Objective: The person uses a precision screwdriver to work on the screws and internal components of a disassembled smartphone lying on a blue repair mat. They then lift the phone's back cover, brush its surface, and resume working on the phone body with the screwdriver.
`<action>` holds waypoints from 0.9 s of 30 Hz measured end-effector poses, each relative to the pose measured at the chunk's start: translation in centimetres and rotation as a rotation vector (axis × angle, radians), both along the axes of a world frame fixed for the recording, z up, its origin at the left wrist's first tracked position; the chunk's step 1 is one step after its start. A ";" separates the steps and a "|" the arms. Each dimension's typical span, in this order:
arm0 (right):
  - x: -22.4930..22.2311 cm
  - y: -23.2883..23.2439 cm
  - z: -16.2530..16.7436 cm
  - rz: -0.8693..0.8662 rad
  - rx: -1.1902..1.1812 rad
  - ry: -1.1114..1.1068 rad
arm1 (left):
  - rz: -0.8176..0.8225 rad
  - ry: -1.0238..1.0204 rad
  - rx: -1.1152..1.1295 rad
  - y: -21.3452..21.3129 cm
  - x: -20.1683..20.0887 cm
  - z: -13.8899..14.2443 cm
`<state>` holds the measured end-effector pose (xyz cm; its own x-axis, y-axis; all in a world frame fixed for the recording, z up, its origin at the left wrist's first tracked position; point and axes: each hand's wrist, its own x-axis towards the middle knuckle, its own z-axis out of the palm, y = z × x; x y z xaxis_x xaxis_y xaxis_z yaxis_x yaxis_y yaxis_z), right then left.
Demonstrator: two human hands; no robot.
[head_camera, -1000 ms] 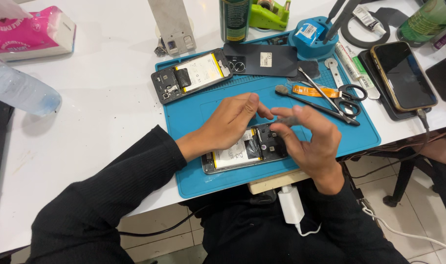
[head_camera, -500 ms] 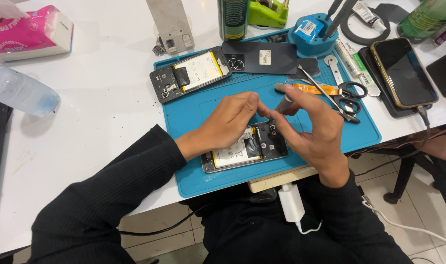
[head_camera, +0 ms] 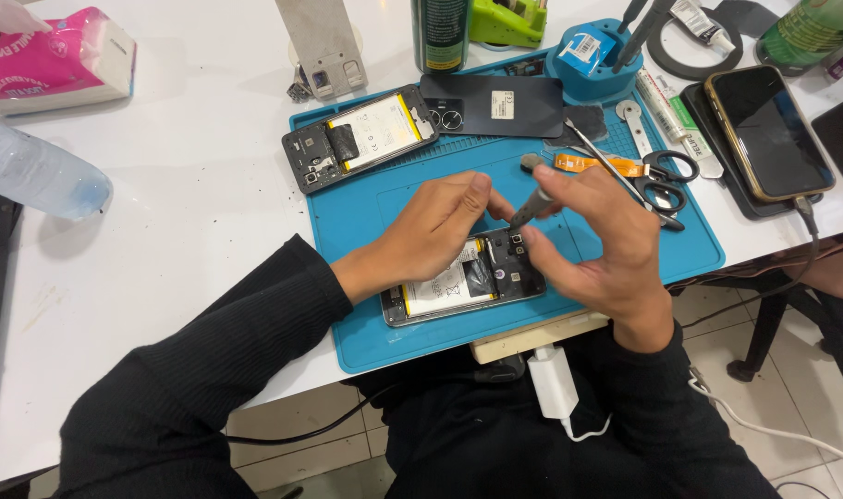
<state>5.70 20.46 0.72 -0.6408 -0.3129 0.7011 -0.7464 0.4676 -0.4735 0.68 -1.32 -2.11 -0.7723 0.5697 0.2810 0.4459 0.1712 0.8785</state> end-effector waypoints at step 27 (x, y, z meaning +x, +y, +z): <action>-0.9 0.9 -0.4 0.115 -0.142 -0.065 | 0.051 -0.221 0.071 -4.6 -4.9 5.1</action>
